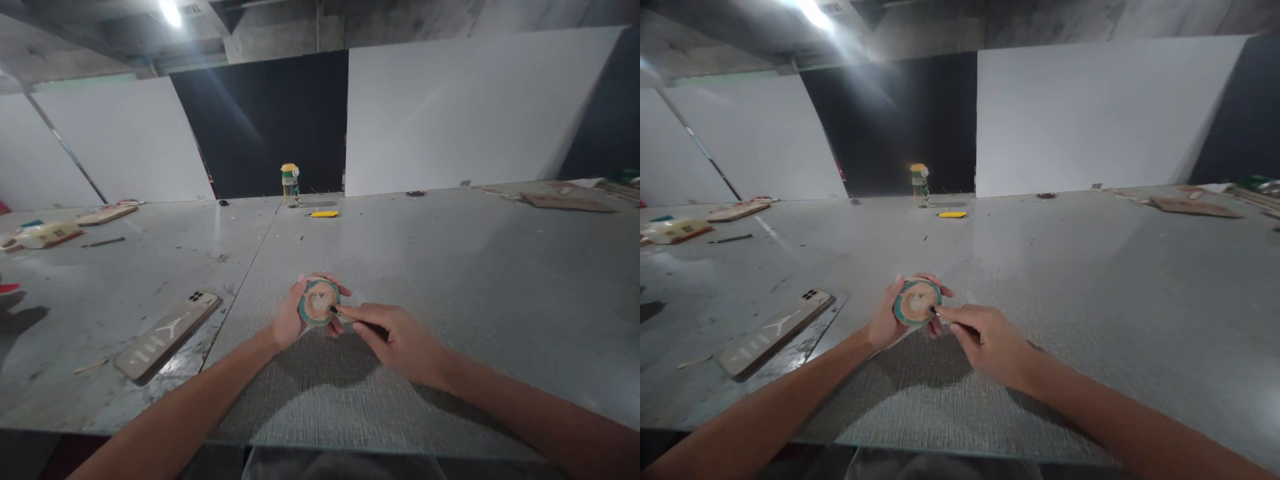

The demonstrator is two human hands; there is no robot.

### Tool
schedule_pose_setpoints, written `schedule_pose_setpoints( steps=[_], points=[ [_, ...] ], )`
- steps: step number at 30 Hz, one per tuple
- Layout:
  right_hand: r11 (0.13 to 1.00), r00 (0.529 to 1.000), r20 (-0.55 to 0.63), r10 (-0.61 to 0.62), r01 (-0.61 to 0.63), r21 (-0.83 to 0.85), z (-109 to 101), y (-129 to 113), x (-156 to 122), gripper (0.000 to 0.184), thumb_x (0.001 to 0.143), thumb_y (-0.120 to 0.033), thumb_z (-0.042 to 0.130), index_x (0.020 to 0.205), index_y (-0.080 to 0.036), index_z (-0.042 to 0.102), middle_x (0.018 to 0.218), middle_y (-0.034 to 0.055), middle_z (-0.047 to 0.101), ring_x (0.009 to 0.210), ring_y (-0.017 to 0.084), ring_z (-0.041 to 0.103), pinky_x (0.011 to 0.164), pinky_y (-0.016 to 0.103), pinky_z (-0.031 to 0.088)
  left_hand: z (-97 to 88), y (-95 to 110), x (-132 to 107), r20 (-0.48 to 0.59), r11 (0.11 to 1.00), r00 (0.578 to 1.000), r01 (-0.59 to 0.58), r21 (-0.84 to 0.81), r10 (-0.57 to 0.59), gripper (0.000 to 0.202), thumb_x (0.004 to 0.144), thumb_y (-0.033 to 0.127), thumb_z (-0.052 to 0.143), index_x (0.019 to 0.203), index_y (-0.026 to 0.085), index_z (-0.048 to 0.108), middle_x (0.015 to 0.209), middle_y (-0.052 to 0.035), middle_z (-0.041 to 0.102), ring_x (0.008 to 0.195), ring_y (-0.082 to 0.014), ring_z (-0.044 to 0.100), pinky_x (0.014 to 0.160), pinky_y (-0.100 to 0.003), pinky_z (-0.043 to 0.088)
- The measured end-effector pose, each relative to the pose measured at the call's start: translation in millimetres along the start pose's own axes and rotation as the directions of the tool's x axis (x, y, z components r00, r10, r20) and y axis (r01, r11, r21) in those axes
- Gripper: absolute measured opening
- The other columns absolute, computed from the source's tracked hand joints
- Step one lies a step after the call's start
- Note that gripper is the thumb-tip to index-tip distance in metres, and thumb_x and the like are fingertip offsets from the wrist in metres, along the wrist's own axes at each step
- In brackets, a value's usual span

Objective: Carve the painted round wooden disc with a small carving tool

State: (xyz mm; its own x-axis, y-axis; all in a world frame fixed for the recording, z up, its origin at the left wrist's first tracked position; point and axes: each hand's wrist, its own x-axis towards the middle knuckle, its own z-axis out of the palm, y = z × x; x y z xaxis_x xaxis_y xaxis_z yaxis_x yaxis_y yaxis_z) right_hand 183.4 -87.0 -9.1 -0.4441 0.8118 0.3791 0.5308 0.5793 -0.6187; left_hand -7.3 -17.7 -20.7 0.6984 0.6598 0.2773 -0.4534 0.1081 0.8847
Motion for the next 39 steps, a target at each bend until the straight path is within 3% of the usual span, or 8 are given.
schedule_pose_setpoints(
  steps=[6, 17, 24, 29, 34, 39],
  points=[
    [1.0, 1.0, 0.0, 0.001, -0.001, -0.008, 0.2, -2.9, -0.4, 0.036, 0.094, -0.014, 0.043, 0.122, -0.022, 0.063, 0.105, 0.0053, 0.072, 0.08, 0.014, 0.065, 0.07, 0.024, 0.049, 2.3, 0.1, -0.2, -0.007, 0.999, 0.999, -0.052, 0.012, 0.052, 0.053, 0.094, 0.054, 0.027, 0.112, 0.013, 0.054, 0.116, -0.0184, 0.062, 0.062, -0.0187, 0.068, 0.053, -0.032, 0.056],
    [0.985, 0.995, 0.007, -0.099, 0.099, -0.141, -1.3, 0.7, -1.7, 0.043, 0.089, -0.008, 0.045, 0.125, -0.025, 0.063, 0.091, 0.0053, 0.071, 0.076, 0.016, 0.062, 0.07, 0.025, 0.047, -9.4, -0.9, 0.6, 0.04, 0.987, 0.989, 0.145, -0.064, -0.142, 0.055, 0.094, 0.052, 0.021, 0.123, 0.014, 0.048, 0.107, -0.019, 0.067, 0.056, -0.0202, 0.068, 0.044, -0.031, 0.054],
    [0.999, 1.0, -0.019, -0.016, 0.015, -0.035, -0.1, 0.8, 0.4, 0.037, 0.092, -0.015, 0.045, 0.123, -0.024, 0.063, 0.107, 0.0059, 0.072, 0.088, 0.017, 0.065, 0.079, 0.029, 0.049, -6.0, 0.3, 3.4, 0.029, 0.989, 0.995, 0.094, -0.112, -0.091, 0.054, 0.093, 0.056, 0.024, 0.111, 0.016, 0.055, 0.11, -0.0148, 0.066, 0.059, -0.0197, 0.069, 0.051, -0.033, 0.055],
    [0.997, 0.996, -0.034, 0.08, -0.08, -0.003, -2.6, -1.1, 1.4, 0.037, 0.095, -0.023, 0.042, 0.128, -0.019, 0.059, 0.093, 0.0072, 0.073, 0.061, 0.013, 0.06, 0.06, 0.025, 0.048, -6.5, 0.3, 5.3, 0.034, 0.964, 0.985, 0.171, -0.204, -0.168, 0.057, 0.093, 0.057, 0.022, 0.12, 0.017, 0.052, 0.107, -0.016, 0.067, 0.061, -0.0229, 0.069, 0.05, -0.034, 0.054],
    [0.997, 0.994, -0.073, 0.078, -0.079, -0.012, -5.2, -1.8, 2.0, 0.038, 0.093, -0.02, 0.043, 0.126, -0.018, 0.06, 0.105, 0.0101, 0.071, 0.063, 0.014, 0.06, 0.057, 0.024, 0.047, -8.9, 0.4, 4.5, 0.017, 0.976, 0.983, 0.183, -0.117, -0.182, 0.059, 0.091, 0.059, 0.026, 0.119, 0.015, 0.054, 0.107, -0.0166, 0.067, 0.058, -0.0217, 0.069, 0.036, -0.023, 0.044],
    [0.998, 0.996, -0.083, 0.03, -0.035, -0.059, -3.9, 2.3, 2.0, 0.037, 0.094, -0.022, 0.042, 0.126, -0.019, 0.06, 0.102, 0.0096, 0.071, 0.067, 0.015, 0.061, 0.059, 0.026, 0.047, -8.8, 2.5, 5.3, -0.011, 0.988, 0.989, 0.149, -0.037, -0.149, 0.056, 0.093, 0.056, 0.028, 0.12, 0.014, 0.053, 0.114, -0.0184, 0.064, 0.064, -0.0204, 0.069, 0.043, -0.023, 0.049]
  ],
)
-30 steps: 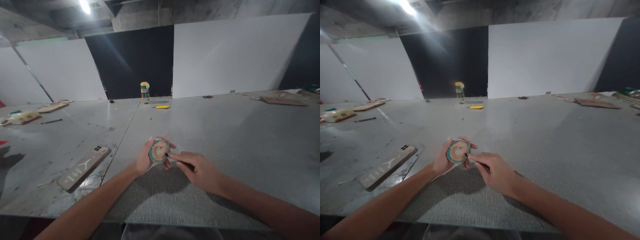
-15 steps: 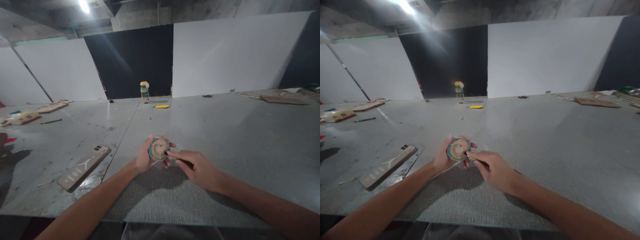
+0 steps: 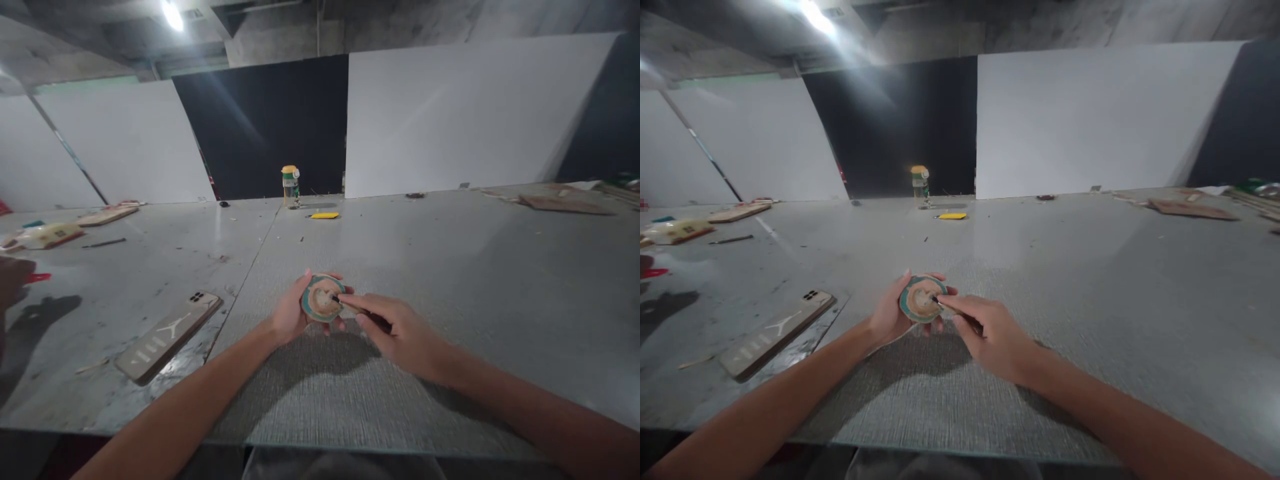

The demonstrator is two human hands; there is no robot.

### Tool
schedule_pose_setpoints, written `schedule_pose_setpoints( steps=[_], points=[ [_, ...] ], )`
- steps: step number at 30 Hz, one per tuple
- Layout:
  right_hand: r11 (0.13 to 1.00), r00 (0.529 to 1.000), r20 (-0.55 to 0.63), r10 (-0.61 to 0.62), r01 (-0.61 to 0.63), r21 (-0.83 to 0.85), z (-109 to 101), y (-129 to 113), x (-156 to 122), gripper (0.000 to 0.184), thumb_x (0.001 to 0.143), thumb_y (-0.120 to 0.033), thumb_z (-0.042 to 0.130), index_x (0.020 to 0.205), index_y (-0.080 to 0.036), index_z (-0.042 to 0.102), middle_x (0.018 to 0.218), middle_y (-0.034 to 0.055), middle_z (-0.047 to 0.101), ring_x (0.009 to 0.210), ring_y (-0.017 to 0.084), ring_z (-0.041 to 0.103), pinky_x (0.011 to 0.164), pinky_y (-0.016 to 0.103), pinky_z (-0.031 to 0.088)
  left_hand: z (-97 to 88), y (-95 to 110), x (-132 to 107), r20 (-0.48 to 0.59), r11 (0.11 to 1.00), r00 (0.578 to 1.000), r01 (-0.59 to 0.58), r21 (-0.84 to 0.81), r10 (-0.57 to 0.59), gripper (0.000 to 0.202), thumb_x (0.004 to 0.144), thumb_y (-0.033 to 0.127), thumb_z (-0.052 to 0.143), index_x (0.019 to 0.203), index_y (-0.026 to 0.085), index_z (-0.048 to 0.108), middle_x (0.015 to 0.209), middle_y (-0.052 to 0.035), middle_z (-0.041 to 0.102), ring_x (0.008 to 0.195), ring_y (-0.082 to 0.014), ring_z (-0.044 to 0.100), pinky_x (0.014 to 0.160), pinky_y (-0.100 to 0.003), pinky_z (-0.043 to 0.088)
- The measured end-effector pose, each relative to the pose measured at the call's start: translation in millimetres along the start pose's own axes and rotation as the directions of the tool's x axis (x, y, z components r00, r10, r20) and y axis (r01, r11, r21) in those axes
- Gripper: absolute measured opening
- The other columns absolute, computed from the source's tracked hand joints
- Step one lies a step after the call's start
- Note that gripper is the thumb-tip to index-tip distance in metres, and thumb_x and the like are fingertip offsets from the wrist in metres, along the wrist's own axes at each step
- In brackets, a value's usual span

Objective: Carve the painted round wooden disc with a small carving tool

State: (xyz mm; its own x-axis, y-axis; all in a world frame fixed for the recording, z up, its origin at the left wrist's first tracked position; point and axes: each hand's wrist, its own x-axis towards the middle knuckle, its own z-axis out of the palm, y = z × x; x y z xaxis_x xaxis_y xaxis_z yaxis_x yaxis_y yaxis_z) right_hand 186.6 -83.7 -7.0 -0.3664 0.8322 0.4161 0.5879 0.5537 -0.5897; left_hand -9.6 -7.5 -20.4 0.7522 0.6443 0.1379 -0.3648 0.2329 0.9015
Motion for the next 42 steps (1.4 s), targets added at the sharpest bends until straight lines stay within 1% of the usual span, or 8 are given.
schedule_pose_setpoints(
  steps=[5, 17, 23, 29, 33, 36, 38, 42],
  points=[
    [0.996, 0.997, 0.021, -0.08, 0.081, -0.036, 1.6, 2.3, -0.7, 0.037, 0.092, -0.017, 0.044, 0.124, -0.019, 0.062, 0.096, 0.0087, 0.072, 0.073, 0.016, 0.061, 0.065, 0.027, 0.047, -0.3, -1.7, 0.6, -0.01, 0.998, 1.0, -0.011, -0.06, 0.011, 0.049, 0.093, 0.05, 0.031, 0.116, 0.014, 0.055, 0.114, -0.0184, 0.064, 0.074, -0.0225, 0.069, 0.055, -0.03, 0.056],
    [0.982, 0.985, 0.037, -0.171, 0.173, -0.078, 5.1, 2.9, -4.1, 0.04, 0.091, -0.011, 0.045, 0.127, -0.019, 0.059, 0.087, 0.0062, 0.066, 0.071, 0.015, 0.057, 0.065, 0.026, 0.045, 10.7, -5.3, -2.3, -0.006, 0.987, 0.996, 0.088, -0.136, -0.089, 0.048, 0.093, 0.055, 0.03, 0.113, 0.017, 0.051, 0.097, -0.0111, 0.061, 0.072, -0.0213, 0.066, 0.06, -0.038, 0.055],
    [0.976, 0.987, 0.063, -0.147, 0.155, -0.151, 6.4, -1.4, -5.2, 0.04, 0.091, -0.011, 0.044, 0.128, -0.019, 0.058, 0.088, 0.007, 0.066, 0.074, 0.016, 0.057, 0.066, 0.027, 0.045, 9.1, -6.1, -1.6, -0.031, 0.99, 0.999, 0.029, -0.137, -0.033, 0.037, 0.091, 0.051, 0.04, 0.105, 0.019, 0.05, 0.096, -0.0075, 0.06, 0.073, -0.0201, 0.065, 0.06, -0.038, 0.056],
    [0.989, 0.985, 0.089, -0.15, 0.151, -0.006, 8.2, -2.7, -5.9, 0.037, 0.092, -0.012, 0.044, 0.126, -0.017, 0.059, 0.099, 0.0073, 0.07, 0.083, 0.015, 0.062, 0.076, 0.027, 0.048, 17.4, -3.5, -3.8, -0.087, 0.999, 0.996, 0.024, -0.037, -0.027, 0.043, 0.088, 0.058, 0.041, 0.1, 0.018, 0.051, 0.098, -0.0077, 0.059, 0.071, -0.0168, 0.062, 0.057, -0.031, 0.054],
    [0.992, 0.987, 0.116, -0.108, 0.1, 0.07, 8.1, -4.4, -6.1, 0.038, 0.093, -0.012, 0.043, 0.128, -0.016, 0.058, 0.104, 0.0069, 0.072, 0.088, 0.015, 0.065, 0.079, 0.027, 0.049, 18.6, -2.1, -4.4, -0.051, 0.999, 0.998, 0.039, 0.025, -0.038, 0.051, 0.086, 0.065, 0.039, 0.099, 0.018, 0.054, 0.095, -0.0082, 0.058, 0.072, -0.0171, 0.061, 0.058, -0.029, 0.052],
    [0.994, 0.991, 0.112, -0.074, 0.064, 0.091, 9.2, -6.2, -6.7, 0.038, 0.094, -0.014, 0.042, 0.129, -0.015, 0.057, 0.106, 0.0078, 0.072, 0.09, 0.016, 0.066, 0.081, 0.029, 0.05, 18.0, -3.1, -3.2, -0.047, 0.999, 0.999, 0.003, 0.045, -0.001, 0.054, 0.086, 0.067, 0.035, 0.098, 0.018, 0.054, 0.095, -0.007, 0.057, 0.07, -0.0149, 0.059, 0.059, -0.028, 0.05],
    [0.991, 0.994, 0.099, -0.048, 0.035, 0.126, 11.6, -6.3, -7.4, 0.037, 0.095, -0.018, 0.042, 0.129, -0.016, 0.058, 0.113, 0.0091, 0.07, 0.096, 0.018, 0.065, 0.085, 0.031, 0.05, 18.0, -5.7, -2.2, -0.092, 0.995, 0.993, -0.065, 0.072, 0.071, 0.054, 0.086, 0.067, 0.034, 0.099, 0.019, 0.055, 0.096, -0.0063, 0.057, 0.069, -0.013, 0.057, 0.06, -0.026, 0.049],
    [0.969, 0.997, 0.078, 0.023, -0.041, 0.242, 18.8, -3.8, -8.6, 0.039, 0.096, -0.025, 0.042, 0.132, -0.02, 0.056, 0.128, 0.0097, 0.062, 0.117, 0.022, 0.057, 0.098, 0.037, 0.044, 19.5, -12.3, -1.5, -0.188, 0.965, 0.951, -0.219, 0.142, 0.244, 0.051, 0.088, 0.065, 0.032, 0.103, 0.02, 0.054, 0.091, -0.0056, 0.06, 0.071, -0.0135, 0.059, 0.066, -0.027, 0.049]
  ],
)
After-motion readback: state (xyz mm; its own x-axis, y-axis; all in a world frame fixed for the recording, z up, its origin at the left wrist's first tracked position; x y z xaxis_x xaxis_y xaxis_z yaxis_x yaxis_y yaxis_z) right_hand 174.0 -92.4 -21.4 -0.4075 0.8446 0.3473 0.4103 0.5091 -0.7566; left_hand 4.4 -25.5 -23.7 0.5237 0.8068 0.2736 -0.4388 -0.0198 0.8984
